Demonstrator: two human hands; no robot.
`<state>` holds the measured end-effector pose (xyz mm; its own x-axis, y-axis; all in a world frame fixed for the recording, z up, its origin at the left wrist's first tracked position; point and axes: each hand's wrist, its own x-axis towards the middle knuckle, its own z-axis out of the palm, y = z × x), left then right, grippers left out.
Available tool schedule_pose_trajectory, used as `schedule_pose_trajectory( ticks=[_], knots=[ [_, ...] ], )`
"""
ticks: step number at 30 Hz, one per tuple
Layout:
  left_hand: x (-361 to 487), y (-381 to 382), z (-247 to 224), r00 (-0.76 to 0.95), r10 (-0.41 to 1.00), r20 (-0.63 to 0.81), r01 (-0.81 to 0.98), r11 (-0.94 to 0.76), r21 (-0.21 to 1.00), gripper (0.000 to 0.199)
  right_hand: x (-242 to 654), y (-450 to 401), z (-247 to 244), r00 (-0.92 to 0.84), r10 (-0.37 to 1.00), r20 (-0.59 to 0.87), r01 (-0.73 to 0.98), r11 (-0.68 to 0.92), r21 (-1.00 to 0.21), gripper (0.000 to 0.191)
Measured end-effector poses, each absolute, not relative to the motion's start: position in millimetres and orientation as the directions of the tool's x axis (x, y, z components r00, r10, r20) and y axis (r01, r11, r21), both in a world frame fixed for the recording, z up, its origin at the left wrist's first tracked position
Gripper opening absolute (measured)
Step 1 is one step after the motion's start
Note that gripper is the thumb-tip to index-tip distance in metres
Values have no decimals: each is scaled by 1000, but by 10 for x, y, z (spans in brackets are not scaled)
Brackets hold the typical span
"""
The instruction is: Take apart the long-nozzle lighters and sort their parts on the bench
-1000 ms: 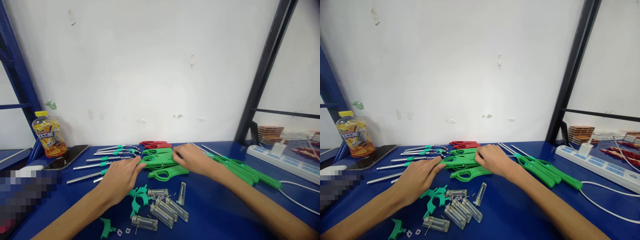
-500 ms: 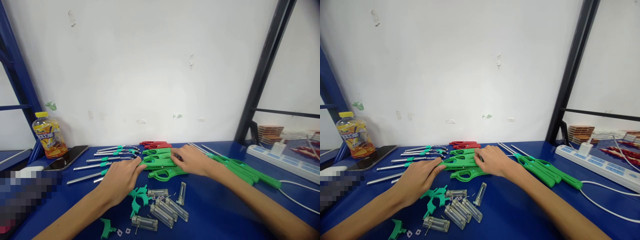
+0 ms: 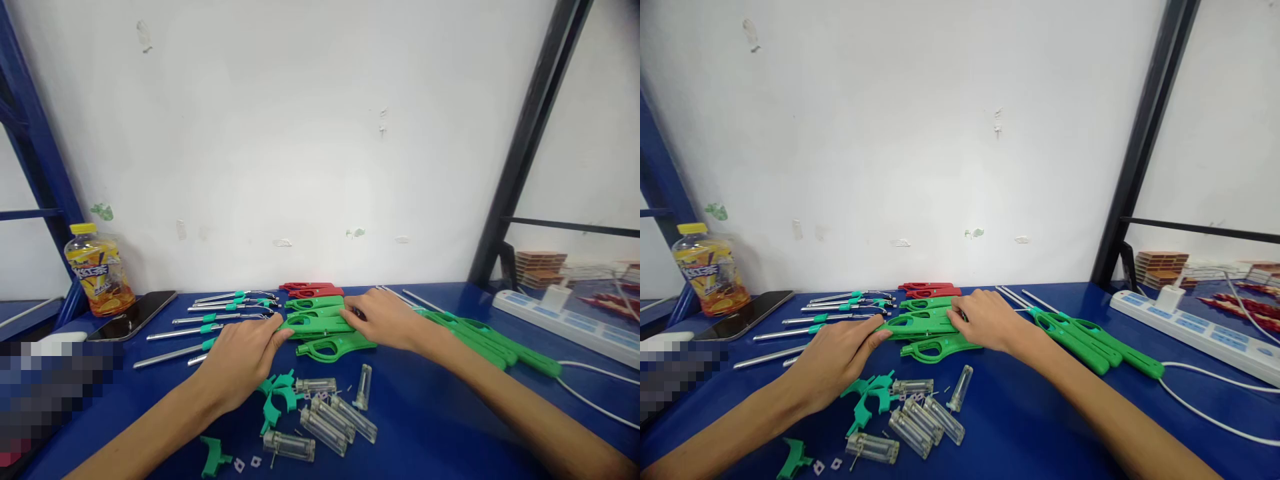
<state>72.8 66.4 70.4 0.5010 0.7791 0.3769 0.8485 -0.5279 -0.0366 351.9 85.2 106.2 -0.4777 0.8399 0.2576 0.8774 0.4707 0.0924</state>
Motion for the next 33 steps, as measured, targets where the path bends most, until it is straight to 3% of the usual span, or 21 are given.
schedule_pose_trajectory(
  ticks=[22, 33],
  knots=[
    [718, 673, 679, 515, 767, 383, 841, -538, -56, 49, 3529, 866, 1078, -507, 840, 193, 858, 513, 22, 26],
    [731, 656, 714, 497, 786, 367, 856, -515, -54, 50, 3549, 822, 1128, -509, 832, 222, 861, 498, 107, 29]
  ],
)
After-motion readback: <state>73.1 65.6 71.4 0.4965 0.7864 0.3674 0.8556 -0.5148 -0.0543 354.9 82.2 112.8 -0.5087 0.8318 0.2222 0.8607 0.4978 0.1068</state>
